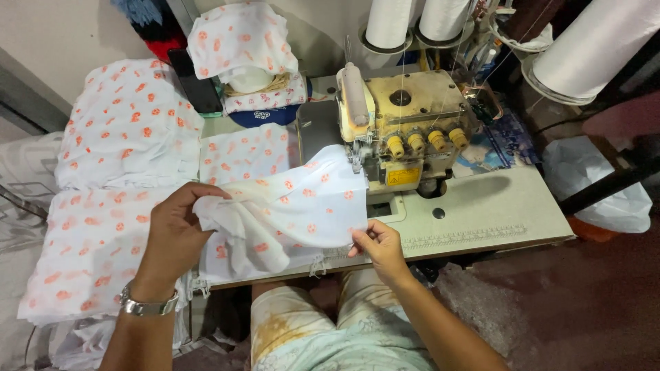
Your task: Sorting and preparing small fabric pieces for sewing at a workstation by unfolding and stacking them.
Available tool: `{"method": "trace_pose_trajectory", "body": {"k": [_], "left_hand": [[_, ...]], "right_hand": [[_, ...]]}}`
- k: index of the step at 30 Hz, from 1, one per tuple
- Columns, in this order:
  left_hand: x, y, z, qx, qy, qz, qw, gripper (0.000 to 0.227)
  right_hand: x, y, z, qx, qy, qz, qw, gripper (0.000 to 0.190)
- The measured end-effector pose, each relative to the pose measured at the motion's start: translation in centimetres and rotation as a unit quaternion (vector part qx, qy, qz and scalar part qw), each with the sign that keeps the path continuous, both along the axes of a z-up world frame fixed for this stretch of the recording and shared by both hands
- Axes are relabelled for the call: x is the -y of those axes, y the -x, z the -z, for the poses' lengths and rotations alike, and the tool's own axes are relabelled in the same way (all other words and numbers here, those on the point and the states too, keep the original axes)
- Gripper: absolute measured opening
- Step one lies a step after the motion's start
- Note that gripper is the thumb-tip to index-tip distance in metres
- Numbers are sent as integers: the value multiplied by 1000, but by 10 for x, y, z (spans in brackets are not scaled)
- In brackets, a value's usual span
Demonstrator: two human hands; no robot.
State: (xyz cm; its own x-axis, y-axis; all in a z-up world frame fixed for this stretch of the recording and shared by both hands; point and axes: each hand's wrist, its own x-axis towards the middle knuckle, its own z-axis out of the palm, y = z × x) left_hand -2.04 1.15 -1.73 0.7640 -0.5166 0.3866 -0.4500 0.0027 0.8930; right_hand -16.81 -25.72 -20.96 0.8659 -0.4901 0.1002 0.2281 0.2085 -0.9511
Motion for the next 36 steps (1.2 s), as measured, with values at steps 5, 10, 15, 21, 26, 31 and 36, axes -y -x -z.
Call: {"method": "trace_pose_trajectory", "body": {"k": [5,10,15,21,26,31,36], "left_hand": [[15,6,-18,193,-53,0,980,23],[27,28,-41,129,-89,7,988,23],[28,15,-31,154,-187,-55,969,20],[37,9,-31,218,-267,-89,934,20],[39,7,-26,258,-292,-107,915,19],[44,6,-26,279,-286,-112,910,19],[47,-1,-21,277,-275,-111,914,22]], "right_hand": [[5,-6,11,0,-6,0,1000,10],[7,-10,18,0,-1,5,1000,10],[7,-11,12,2,-4,8,1000,10],[10,-14,17,12,-16,13,1000,10],[10,-15,15,11,-26,4,1000,11],[5,-14,-9,17,-44,-18,999,11],[8,-16,-3,6,-38,-15,999,10]]}}
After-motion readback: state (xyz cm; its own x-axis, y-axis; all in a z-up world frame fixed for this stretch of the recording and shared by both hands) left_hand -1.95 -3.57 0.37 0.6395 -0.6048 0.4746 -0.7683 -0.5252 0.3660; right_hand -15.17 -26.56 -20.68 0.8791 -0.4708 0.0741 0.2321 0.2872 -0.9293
